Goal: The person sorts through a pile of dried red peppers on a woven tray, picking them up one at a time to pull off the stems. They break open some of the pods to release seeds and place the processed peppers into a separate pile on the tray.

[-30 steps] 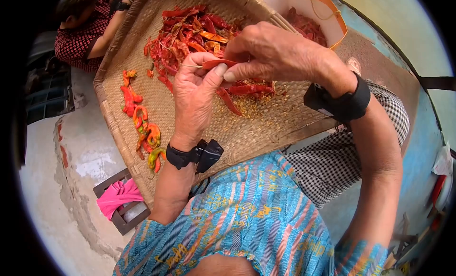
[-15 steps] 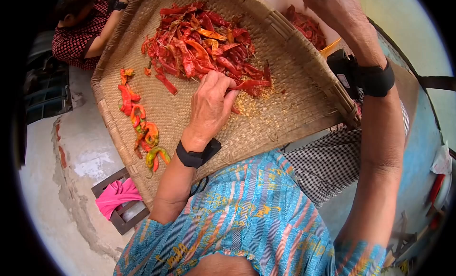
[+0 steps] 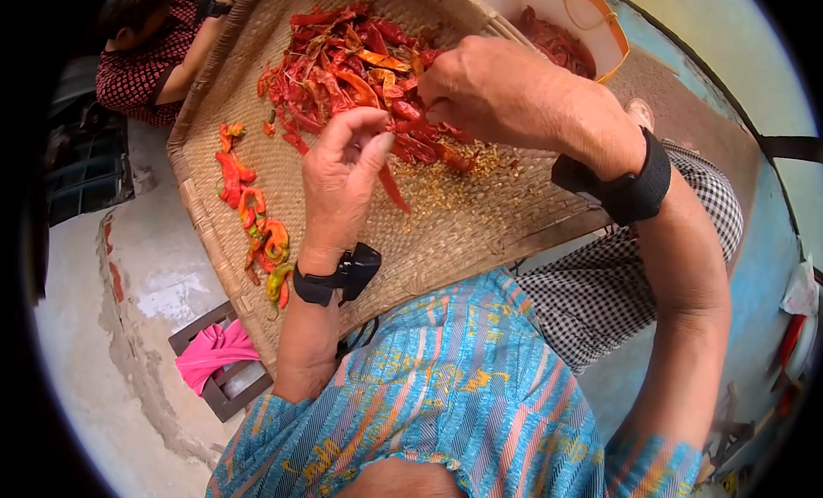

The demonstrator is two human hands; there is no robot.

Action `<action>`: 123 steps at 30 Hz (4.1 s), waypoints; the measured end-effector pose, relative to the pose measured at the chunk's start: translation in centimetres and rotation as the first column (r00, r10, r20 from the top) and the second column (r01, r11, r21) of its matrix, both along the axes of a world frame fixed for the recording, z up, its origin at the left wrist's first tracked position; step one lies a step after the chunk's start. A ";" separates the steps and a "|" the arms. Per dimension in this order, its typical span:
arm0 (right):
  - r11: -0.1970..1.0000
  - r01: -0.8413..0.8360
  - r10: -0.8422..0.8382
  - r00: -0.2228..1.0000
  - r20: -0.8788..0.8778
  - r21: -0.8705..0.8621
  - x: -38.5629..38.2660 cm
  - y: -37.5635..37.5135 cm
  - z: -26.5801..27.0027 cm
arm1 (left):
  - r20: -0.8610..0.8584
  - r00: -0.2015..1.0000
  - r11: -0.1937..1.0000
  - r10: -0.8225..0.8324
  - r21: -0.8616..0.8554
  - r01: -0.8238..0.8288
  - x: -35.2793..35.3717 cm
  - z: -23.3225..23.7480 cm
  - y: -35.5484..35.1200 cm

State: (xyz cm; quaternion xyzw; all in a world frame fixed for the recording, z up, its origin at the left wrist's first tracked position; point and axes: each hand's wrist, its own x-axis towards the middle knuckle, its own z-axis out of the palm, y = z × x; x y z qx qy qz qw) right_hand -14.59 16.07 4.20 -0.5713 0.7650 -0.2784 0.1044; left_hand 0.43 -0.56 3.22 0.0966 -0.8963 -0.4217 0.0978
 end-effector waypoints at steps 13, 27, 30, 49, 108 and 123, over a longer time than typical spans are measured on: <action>0.980 0.196 -0.197 0.979 -0.052 -0.035 -2.8 1.7 1.6 | -0.061 0.997 0.912 -0.052 -0.410 0.023 1.4 -3.5 -2.8; 0.962 -0.043 0.109 0.966 0.234 -0.270 0.0 -0.5 0.0 | -0.152 0.988 0.994 0.020 0.109 -0.004 -0.2 -0.7 0.1; 0.942 -0.063 0.151 0.957 0.249 -0.329 0.0 -0.9 -0.6 | -0.128 0.990 0.997 -0.058 0.044 0.064 -0.9 -0.7 0.8; 0.842 0.202 -0.465 0.741 -0.484 -0.500 -5.8 3.4 1.5 | -0.003 0.970 0.769 -0.244 -0.610 0.192 -0.5 -3.9 -0.8; 0.969 -0.022 0.030 0.999 0.028 -0.246 -0.9 -0.9 -1.9 | -0.016 0.999 0.926 0.045 0.375 -0.036 -3.2 -1.6 1.9; 0.807 0.167 -0.521 0.654 -0.549 -0.567 -7.5 3.9 1.0 | -0.123 0.944 0.886 -0.306 -0.400 0.235 -3.2 -5.0 1.8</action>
